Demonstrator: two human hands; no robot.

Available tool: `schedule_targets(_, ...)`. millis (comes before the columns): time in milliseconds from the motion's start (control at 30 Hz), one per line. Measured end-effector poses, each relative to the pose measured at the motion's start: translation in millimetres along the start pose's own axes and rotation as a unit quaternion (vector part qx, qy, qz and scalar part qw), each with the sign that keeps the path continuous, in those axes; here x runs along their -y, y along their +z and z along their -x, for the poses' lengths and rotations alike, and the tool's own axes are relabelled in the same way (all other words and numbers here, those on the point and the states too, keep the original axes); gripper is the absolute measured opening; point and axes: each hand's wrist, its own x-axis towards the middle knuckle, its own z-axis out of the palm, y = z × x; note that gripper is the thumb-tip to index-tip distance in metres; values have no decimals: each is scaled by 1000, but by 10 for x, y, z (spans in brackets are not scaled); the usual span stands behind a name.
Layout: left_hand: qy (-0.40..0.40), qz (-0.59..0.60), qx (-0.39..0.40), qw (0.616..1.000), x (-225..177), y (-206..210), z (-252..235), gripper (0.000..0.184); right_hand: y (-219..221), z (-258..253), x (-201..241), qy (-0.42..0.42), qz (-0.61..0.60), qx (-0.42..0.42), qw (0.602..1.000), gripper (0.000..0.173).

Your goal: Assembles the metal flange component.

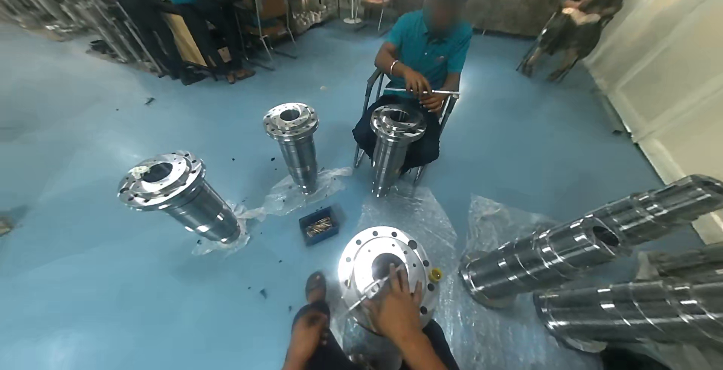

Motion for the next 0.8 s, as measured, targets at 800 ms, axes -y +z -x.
schedule_targets(800,-17,-64,42,997,-24,23,-108,33,280,-139,-83,-38,-62,-136,988,71)
